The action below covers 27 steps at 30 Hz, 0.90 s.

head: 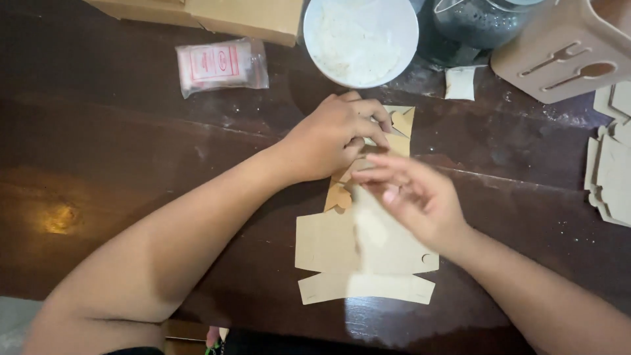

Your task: The person assembles a flat cardboard box on a wooden table. They fold the side flaps and press the seams to secure the structure, then fold the bottom flaps inward to complete the box.

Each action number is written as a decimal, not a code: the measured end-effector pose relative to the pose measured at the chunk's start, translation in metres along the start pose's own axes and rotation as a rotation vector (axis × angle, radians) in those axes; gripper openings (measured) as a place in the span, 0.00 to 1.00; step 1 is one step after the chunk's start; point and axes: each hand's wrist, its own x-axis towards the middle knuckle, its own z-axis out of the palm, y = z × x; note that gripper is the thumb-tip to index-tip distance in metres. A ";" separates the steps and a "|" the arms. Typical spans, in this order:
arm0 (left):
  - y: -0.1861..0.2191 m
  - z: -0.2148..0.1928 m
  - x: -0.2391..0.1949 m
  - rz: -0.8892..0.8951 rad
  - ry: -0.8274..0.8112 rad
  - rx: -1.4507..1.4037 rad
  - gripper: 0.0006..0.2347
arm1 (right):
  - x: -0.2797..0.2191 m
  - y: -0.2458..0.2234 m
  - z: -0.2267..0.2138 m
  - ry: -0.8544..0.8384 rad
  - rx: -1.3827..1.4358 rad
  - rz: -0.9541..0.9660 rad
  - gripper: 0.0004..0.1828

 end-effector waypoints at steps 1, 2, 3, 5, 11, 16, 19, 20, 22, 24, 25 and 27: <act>0.002 -0.002 0.000 -0.001 0.002 -0.001 0.12 | 0.002 0.004 -0.003 -0.002 -0.001 0.001 0.27; 0.005 -0.005 -0.001 -0.017 -0.013 -0.004 0.12 | 0.004 0.008 -0.005 0.000 0.129 0.028 0.28; 0.008 -0.007 -0.001 -0.034 -0.028 -0.007 0.11 | 0.007 0.011 -0.008 0.000 0.260 0.057 0.28; 0.008 -0.007 0.000 -0.043 -0.036 0.005 0.11 | 0.007 0.015 -0.010 0.010 0.292 0.072 0.28; 0.008 -0.007 0.001 -0.063 -0.069 0.003 0.11 | 0.007 0.020 -0.013 0.036 0.303 0.087 0.28; 0.011 -0.011 0.000 -0.050 -0.070 0.017 0.12 | 0.003 0.011 -0.003 0.092 0.145 0.089 0.24; 0.008 -0.009 0.000 -0.031 -0.055 -0.001 0.12 | 0.002 -0.001 0.006 0.088 -0.036 0.091 0.18; 0.007 -0.009 0.000 -0.022 -0.054 0.010 0.13 | 0.000 0.001 0.005 0.054 -0.232 -0.008 0.13; 0.007 -0.008 0.000 -0.017 -0.052 0.021 0.13 | -0.007 0.011 0.005 0.016 -0.425 -0.107 0.08; 0.008 -0.009 0.000 -0.035 -0.054 0.014 0.14 | -0.017 0.024 0.006 -0.122 -0.778 -0.467 0.15; 0.006 -0.006 -0.001 -0.037 -0.054 0.014 0.14 | -0.015 0.017 0.009 -0.123 -0.777 -0.467 0.15; 0.000 0.001 -0.002 -0.008 0.012 -0.133 0.18 | -0.013 0.005 0.013 -0.345 -1.214 -0.685 0.31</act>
